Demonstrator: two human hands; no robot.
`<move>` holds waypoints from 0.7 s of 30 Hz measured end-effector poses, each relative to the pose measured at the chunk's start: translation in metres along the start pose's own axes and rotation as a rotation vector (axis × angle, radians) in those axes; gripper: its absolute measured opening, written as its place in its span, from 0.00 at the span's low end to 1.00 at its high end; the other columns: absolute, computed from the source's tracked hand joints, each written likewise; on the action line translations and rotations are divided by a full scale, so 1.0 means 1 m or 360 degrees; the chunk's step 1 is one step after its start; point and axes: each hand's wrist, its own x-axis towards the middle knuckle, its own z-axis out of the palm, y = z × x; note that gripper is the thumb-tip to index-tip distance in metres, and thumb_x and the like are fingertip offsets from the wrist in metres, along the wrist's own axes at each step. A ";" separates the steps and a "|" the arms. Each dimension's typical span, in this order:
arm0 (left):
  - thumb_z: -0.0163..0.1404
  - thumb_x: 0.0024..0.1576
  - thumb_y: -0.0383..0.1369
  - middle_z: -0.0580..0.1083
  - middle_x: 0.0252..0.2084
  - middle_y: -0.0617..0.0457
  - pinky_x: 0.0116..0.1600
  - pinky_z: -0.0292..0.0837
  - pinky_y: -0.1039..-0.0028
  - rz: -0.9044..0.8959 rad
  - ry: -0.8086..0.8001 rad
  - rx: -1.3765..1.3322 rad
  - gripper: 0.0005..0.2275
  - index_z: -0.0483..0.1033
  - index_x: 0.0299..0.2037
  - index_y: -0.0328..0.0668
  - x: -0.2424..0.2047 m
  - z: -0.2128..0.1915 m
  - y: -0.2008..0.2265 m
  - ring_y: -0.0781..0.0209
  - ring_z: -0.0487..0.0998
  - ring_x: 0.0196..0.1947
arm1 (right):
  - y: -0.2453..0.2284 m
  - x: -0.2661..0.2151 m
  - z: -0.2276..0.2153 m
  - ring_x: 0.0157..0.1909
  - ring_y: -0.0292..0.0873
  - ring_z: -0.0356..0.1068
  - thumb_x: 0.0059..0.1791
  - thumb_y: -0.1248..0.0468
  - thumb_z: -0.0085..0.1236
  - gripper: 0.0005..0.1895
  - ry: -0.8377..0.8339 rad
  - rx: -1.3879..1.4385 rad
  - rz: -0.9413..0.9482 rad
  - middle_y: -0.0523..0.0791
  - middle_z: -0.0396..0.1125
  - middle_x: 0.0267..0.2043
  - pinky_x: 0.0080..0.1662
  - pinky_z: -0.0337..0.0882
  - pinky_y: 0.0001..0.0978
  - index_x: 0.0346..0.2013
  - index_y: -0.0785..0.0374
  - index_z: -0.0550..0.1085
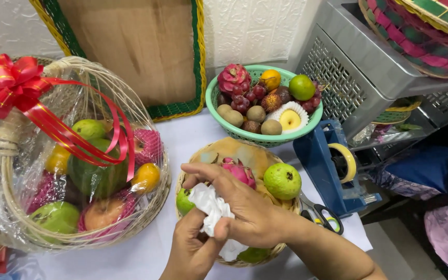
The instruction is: Cleaning various fruits with a tissue and preparing them for a gift basket.
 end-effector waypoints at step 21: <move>0.66 0.46 0.25 0.82 0.40 0.52 0.48 0.78 0.76 -0.0123 -0.0013 -0.0251 0.24 0.77 0.55 0.34 0.008 -0.009 0.006 0.67 0.81 0.42 | 0.014 -0.001 -0.006 0.44 0.49 0.66 0.48 0.68 0.60 0.19 0.0252 -0.0576 -0.0214 0.49 0.66 0.42 0.51 0.66 0.39 0.54 0.62 0.70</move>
